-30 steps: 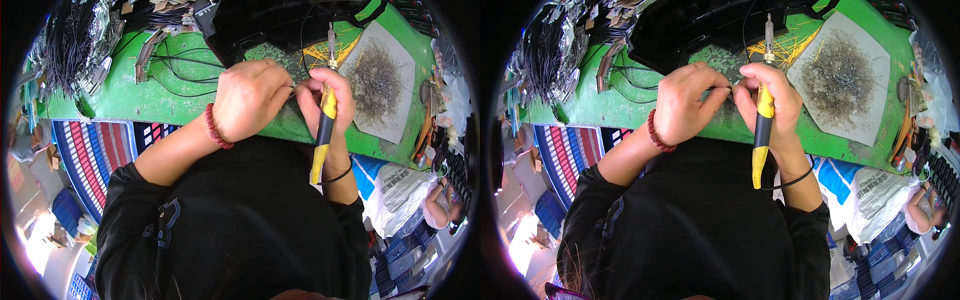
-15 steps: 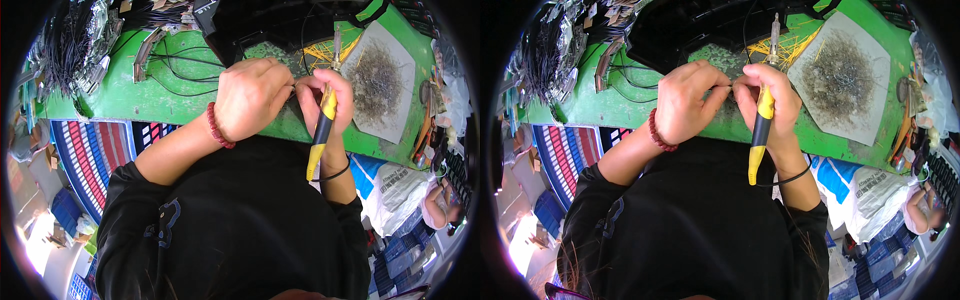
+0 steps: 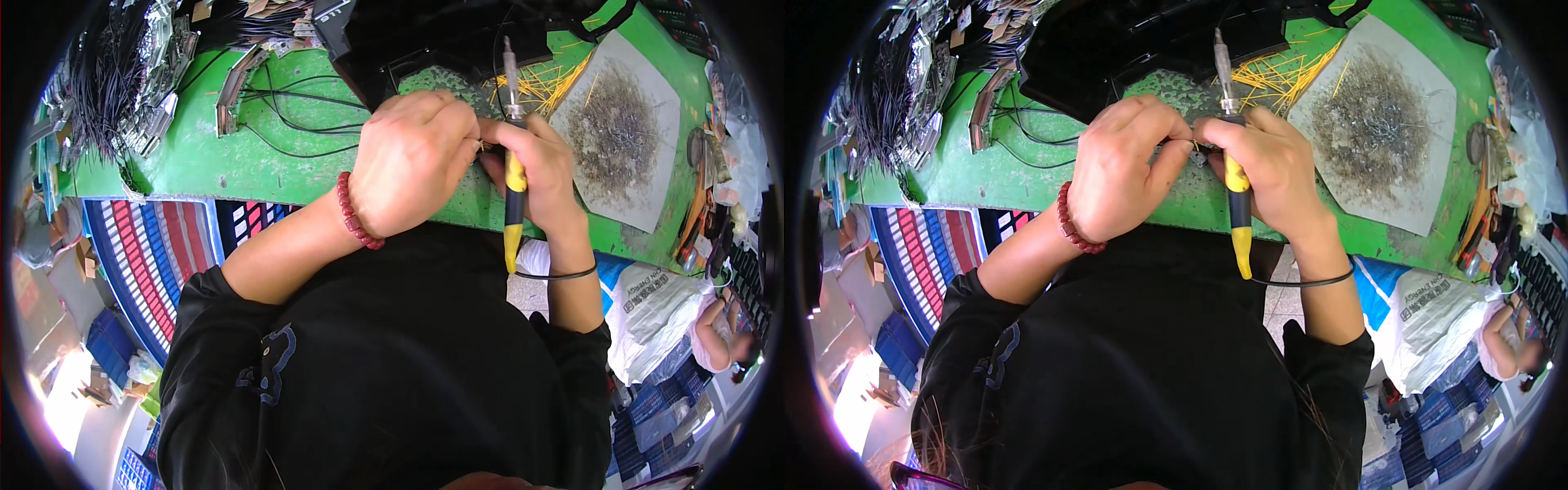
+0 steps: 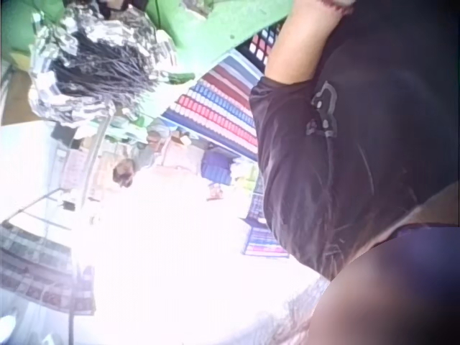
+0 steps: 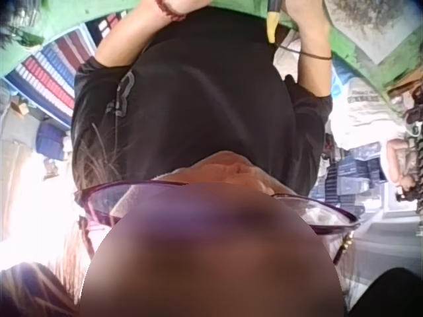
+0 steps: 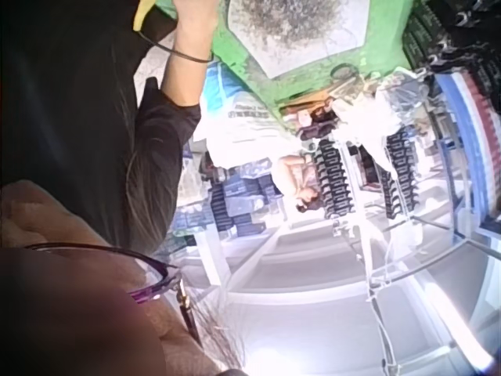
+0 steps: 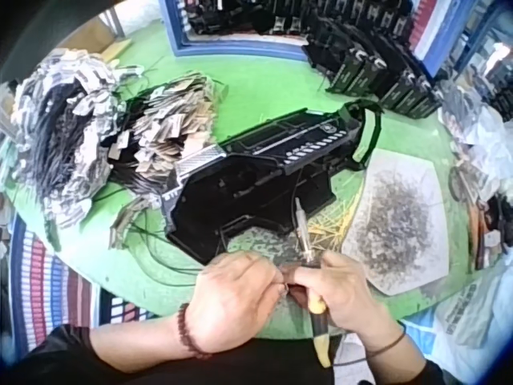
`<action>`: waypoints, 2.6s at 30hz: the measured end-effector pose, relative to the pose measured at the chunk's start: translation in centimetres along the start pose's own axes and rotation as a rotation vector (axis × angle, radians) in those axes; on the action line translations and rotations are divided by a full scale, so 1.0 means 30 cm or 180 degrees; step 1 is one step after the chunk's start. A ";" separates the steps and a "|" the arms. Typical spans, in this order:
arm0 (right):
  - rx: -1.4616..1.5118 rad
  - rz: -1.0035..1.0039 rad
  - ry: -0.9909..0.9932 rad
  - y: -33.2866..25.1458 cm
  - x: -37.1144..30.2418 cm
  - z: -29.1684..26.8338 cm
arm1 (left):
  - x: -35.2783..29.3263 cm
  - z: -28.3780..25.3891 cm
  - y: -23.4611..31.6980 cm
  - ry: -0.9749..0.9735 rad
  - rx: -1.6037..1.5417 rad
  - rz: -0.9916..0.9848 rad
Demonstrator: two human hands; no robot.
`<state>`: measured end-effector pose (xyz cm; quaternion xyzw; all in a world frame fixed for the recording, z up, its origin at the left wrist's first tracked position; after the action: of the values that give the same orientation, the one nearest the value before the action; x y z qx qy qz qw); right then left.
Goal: Assembling and cutting wires for electronic components at a factory workbench.
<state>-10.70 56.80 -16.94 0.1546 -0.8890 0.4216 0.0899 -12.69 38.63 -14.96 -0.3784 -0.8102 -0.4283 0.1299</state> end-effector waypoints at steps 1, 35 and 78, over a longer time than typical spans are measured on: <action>-0.0231 -0.0007 -0.0119 -0.001 0.005 -0.001 | 0.002 0.000 0.000 -0.0008 -0.0011 0.0011; 0.1470 0.1910 0.2882 0.177 -0.417 -0.386 | 0.061 0.073 -0.014 -0.0902 0.0811 0.0227; 0.2102 0.1640 0.1420 0.033 -0.263 -0.014 | 0.037 0.077 -0.036 -0.0622 0.0473 0.0196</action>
<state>-3.66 59.28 -19.67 -0.1450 -0.6757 0.7132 0.1173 -13.95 40.63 -16.39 -0.4324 -0.8365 -0.3240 0.0911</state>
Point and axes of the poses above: each hand's wrist, its own x-axis towards the middle knuckle, its own z-axis out of the palm, y = z × x, the point moved 2 cm from there along x, towards the middle knuckle, and after that the axes turned 13 degrees about z, right-handed, at the moved point
